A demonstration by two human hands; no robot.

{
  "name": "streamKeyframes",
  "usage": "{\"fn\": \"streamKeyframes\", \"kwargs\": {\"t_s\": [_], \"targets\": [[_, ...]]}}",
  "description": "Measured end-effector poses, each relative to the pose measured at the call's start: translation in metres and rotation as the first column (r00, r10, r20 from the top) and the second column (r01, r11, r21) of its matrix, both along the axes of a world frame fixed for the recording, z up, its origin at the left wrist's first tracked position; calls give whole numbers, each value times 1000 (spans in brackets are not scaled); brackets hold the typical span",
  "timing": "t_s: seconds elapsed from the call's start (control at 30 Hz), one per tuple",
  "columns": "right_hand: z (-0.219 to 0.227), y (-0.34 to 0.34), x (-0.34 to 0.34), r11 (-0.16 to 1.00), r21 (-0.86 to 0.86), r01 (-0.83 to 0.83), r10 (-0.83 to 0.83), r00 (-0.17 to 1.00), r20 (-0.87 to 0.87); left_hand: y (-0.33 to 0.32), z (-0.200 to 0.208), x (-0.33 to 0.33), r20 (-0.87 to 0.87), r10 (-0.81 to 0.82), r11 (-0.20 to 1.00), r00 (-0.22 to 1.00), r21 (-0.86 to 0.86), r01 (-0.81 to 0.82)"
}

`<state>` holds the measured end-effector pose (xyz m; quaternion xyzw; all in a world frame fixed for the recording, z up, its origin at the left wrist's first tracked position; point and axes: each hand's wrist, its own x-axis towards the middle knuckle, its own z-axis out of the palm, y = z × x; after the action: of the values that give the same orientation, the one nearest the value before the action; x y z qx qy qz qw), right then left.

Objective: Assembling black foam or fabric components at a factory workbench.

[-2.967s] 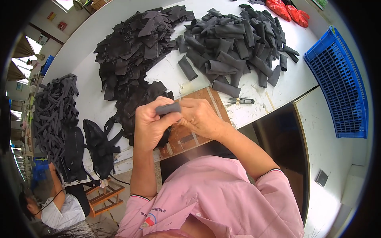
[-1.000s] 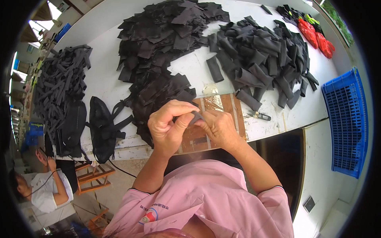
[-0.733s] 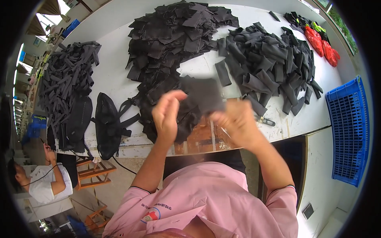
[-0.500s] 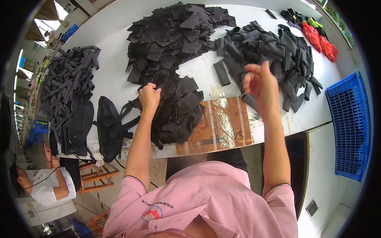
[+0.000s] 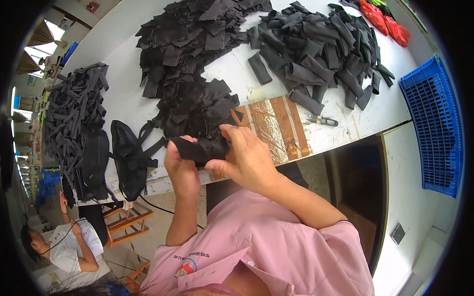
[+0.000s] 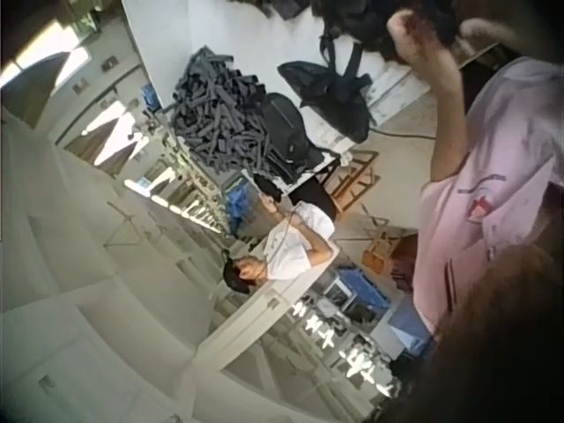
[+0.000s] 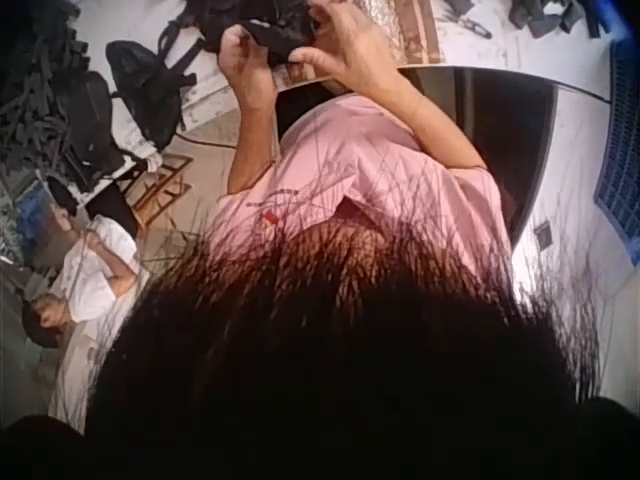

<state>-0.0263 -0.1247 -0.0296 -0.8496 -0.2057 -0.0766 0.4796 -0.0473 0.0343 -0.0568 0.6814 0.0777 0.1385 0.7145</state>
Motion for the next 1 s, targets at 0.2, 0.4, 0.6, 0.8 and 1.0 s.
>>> {"fn": "streamKeyframes", "kwargs": {"t_s": [0.2,0.4,0.6,0.8,1.0], "targets": [[0,-4,-11,977,149,-153,162,985,-55,-45,-15,-35,-118,108,985,987,-123,-122],[4,-13,-7,928,369,46,106,918,-382,-52,2,-44,-85,-5,968,996,-251,-17],[14,-40,3,919,286,-269,360,870,-337,-11,34,-12,-58,-453,744,890,-575,341],[29,-43,13,877,188,-442,480,785,-392,3,55,-2,-266,-594,804,759,-221,552],[21,-42,12,889,91,-449,456,847,-273,3,50,-3,-298,-641,750,708,-46,660]]}}
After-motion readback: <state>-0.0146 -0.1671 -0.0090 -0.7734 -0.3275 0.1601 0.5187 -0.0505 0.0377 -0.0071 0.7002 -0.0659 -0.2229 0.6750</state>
